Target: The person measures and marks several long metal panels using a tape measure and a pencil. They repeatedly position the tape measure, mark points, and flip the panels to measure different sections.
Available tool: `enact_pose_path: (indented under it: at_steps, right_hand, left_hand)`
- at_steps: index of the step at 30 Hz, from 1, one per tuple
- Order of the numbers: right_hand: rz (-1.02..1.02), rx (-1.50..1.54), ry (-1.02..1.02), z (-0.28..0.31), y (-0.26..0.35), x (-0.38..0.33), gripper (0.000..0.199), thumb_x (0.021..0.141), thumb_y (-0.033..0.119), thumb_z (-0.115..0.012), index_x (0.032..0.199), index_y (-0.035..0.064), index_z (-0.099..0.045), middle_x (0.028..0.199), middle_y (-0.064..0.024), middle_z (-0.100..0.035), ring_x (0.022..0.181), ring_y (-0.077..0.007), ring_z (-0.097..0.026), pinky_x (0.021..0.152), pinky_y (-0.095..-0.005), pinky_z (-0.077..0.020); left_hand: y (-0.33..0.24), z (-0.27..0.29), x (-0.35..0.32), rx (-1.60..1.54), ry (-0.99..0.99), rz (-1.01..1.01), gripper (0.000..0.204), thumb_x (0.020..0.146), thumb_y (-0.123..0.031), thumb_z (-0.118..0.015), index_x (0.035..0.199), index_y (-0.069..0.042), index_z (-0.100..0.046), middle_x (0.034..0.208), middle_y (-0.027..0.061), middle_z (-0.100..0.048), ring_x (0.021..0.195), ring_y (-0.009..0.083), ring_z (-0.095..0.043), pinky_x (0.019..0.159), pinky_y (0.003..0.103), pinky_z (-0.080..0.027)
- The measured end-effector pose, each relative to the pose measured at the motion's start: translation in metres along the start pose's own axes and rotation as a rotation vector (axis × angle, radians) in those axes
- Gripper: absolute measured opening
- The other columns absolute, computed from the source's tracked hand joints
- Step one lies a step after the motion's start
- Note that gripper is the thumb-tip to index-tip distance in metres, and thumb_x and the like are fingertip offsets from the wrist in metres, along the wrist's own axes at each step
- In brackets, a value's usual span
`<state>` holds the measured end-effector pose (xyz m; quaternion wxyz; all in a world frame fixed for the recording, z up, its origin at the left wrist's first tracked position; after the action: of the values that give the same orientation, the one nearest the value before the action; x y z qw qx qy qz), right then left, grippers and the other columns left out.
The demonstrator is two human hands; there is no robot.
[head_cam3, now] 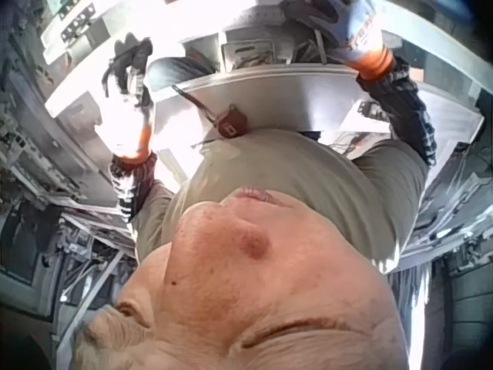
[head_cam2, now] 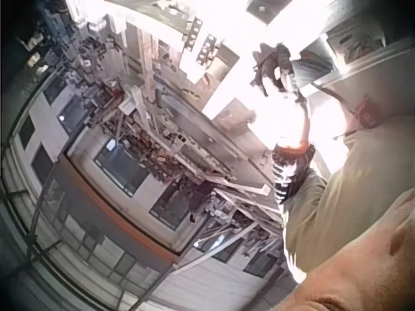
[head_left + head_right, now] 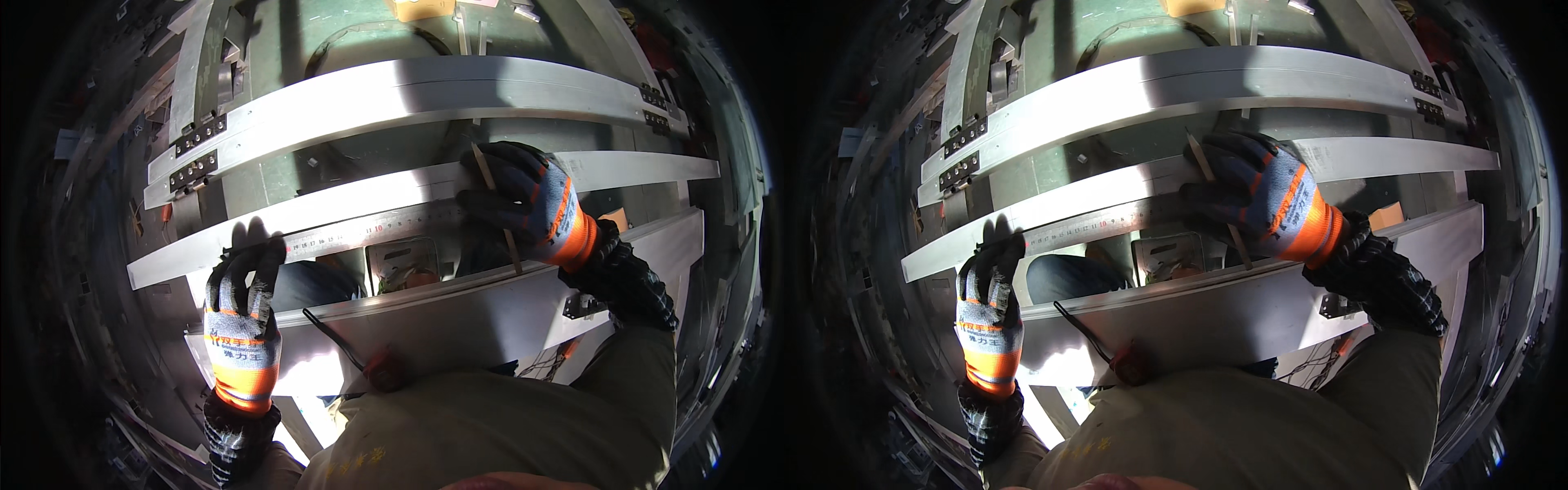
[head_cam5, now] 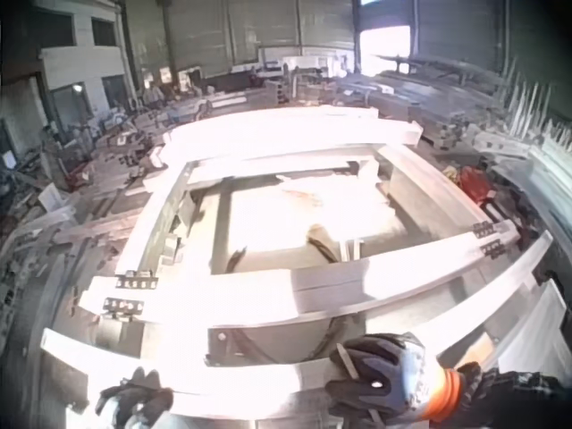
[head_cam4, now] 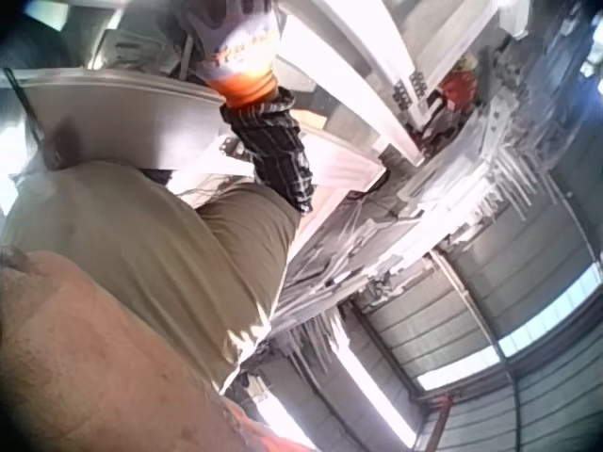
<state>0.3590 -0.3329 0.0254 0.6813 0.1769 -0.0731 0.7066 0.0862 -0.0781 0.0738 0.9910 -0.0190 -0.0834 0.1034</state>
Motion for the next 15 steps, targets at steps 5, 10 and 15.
enact_pose_path:
  at_steps: [5, 10, 15]
  right_hand:
    - [-0.064, 0.068, -0.046, 0.005, 0.006, 0.008, 0.057, 0.065, 0.019, -0.096, 0.119, 0.0087, -0.08, 0.132, -0.0249, -0.072, 0.121, -0.0488, -0.07, 0.099, -0.0547, -0.0608]
    - [-0.092, 0.105, -0.034, 0.004, 0.008, 0.011, 0.051, 0.068, 0.017, -0.094, 0.116, 0.0077, -0.079, 0.131, -0.0244, -0.071, 0.121, -0.0485, -0.07, 0.099, -0.0551, -0.0604]
    - [-0.113, 0.08, -0.049, 0.004, 0.009, 0.013, 0.048, 0.071, 0.025, -0.094, 0.117, 0.0158, -0.083, 0.127, -0.022, -0.074, 0.12, -0.0459, -0.071, 0.095, -0.052, -0.0623]
  left_hand:
    - [0.007, 0.004, -0.009, 0.018, 0.137, 0.063, 0.065, 0.089, 0.007, -0.063, 0.15, -0.018, -0.068, 0.15, 0.0097, -0.063, 0.145, 0.0331, -0.058, 0.12, 0.05, -0.049]
    - [0.006, 0.005, -0.01, 0.064, 0.085, 0.039, 0.074, 0.078, 0.015, -0.061, 0.144, -0.016, -0.071, 0.141, 0.0107, -0.067, 0.133, 0.0347, -0.063, 0.111, 0.047, -0.055]
    - [0.001, 0.011, -0.009, 0.052, 0.064, 0.048, 0.071, 0.079, 0.017, -0.062, 0.141, -0.016, -0.073, 0.137, 0.0093, -0.069, 0.128, 0.0342, -0.065, 0.109, 0.045, -0.057]
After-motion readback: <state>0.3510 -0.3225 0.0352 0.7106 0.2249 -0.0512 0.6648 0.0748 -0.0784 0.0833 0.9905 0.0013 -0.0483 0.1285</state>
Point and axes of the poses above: each hand's wrist, its own x-axis towards the middle knuckle, its own z-axis out of the back of the hand, y = z × x, the point moved 3 cm from there along x, towards the middle knuckle
